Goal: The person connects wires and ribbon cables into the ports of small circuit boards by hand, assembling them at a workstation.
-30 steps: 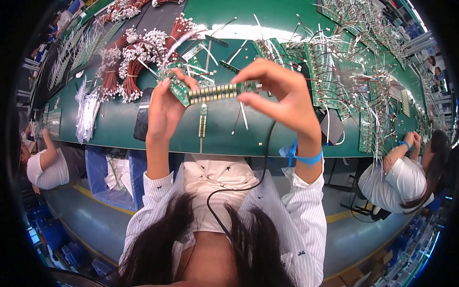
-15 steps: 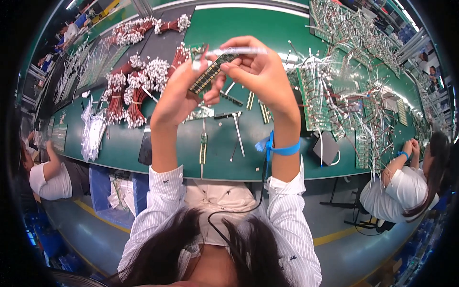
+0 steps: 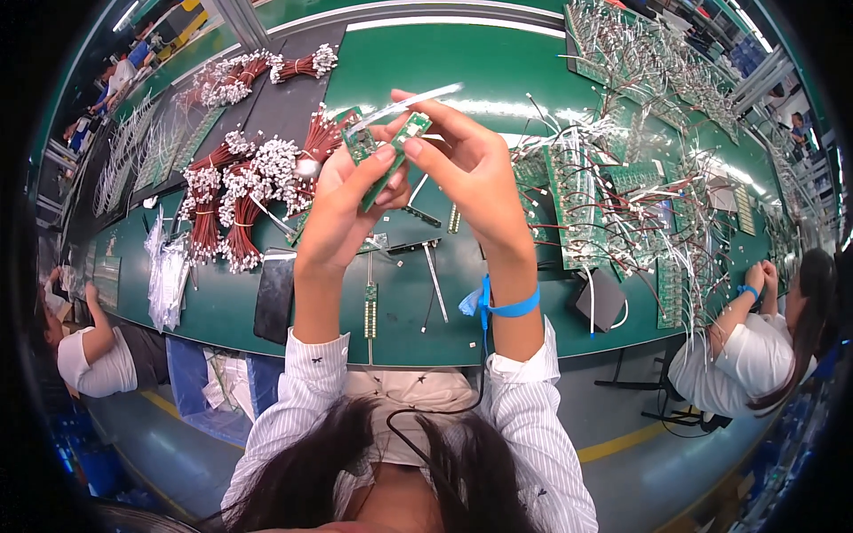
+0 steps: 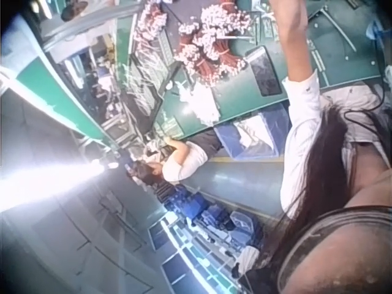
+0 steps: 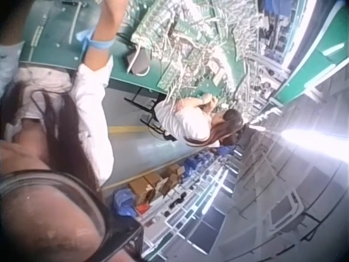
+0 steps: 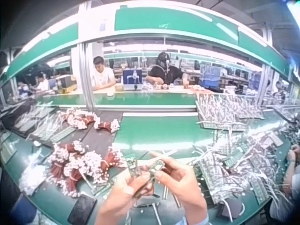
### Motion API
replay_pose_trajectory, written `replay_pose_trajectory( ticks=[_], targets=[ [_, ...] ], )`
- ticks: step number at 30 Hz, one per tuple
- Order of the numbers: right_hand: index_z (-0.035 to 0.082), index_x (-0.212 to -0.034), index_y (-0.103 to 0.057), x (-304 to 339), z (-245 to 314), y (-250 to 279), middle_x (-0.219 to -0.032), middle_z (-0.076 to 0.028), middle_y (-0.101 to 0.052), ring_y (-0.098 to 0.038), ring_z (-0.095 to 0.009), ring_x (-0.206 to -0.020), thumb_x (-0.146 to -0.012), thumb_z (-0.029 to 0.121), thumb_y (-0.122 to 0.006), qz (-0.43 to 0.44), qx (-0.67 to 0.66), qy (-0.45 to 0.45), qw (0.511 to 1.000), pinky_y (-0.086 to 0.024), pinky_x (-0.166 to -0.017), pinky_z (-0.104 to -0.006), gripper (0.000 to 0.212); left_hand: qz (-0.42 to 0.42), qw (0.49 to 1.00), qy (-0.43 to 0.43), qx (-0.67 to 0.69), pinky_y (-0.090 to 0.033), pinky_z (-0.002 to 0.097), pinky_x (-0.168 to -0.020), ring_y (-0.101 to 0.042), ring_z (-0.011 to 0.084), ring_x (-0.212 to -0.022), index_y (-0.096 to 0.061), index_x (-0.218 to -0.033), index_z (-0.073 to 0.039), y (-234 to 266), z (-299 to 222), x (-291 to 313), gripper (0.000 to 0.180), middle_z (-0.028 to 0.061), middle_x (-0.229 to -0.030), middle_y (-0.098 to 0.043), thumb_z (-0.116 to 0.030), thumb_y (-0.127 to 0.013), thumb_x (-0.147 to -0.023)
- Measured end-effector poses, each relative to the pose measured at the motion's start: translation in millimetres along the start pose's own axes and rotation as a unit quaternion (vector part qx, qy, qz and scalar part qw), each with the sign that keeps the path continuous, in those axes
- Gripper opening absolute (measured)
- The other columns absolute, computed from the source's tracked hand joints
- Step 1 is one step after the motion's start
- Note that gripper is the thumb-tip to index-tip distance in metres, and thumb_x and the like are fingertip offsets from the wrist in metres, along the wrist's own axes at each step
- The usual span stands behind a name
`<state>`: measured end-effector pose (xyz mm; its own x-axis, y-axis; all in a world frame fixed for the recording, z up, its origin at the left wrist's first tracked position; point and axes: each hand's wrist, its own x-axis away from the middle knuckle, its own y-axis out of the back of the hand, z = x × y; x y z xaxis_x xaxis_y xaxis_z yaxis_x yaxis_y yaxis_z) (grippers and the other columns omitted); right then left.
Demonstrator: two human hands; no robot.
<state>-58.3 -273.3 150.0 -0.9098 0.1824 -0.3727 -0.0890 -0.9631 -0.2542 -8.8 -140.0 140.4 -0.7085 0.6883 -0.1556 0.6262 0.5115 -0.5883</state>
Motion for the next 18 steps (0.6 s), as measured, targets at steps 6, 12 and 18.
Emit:
replay_pose_trajectory(
  ticks=[6,12,18],
  targets=[
    [-0.002,-0.088,-0.055,-5,-22,-3,-0.082,-0.006,-0.058,-0.056,-0.009,-0.074,-0.082,0.01,-0.062,-0.175,0.184,0.139,0.957,-0.048,-0.066,-0.0232,0.016,-0.13,0.945,-0.171,-0.248,-0.043,0.0228,-0.058,-0.056,0.0089,-0.065,-0.052,-0.098,0.002,-4,18,-8,0.015,0.0056,-0.076,-0.06,-0.007,-0.056,-0.086],
    [0.0,-0.074,-0.053,-1,-26,-6,-0.06,0.0,-0.051,-0.047,-0.004,-0.054,-0.085,0.015,-0.06,-0.213,0.193,0.046,0.957,-0.039,-0.048,-0.021,0.02,-0.139,0.805,-0.285,-0.502,-0.045,0.0226,-0.058,-0.06,0.008,-0.069,-0.059,-0.1,-0.002,5,25,-7,0.017,0.0079,-0.076,-0.064,-0.004,-0.06,-0.082],
    [0.001,-0.07,-0.056,-1,-21,0,-0.055,0.002,-0.052,-0.04,0.0,-0.049,-0.088,0.021,-0.057,-0.163,0.179,-0.058,0.969,-0.029,-0.043,-0.019,0.026,-0.114,0.754,-0.32,-0.563,-0.046,0.0269,-0.061,-0.061,0.017,-0.067,-0.058,-0.099,0.0,7,24,-11,0.021,0.0103,-0.076,-0.063,-0.001,-0.061,-0.079]
  ],
)
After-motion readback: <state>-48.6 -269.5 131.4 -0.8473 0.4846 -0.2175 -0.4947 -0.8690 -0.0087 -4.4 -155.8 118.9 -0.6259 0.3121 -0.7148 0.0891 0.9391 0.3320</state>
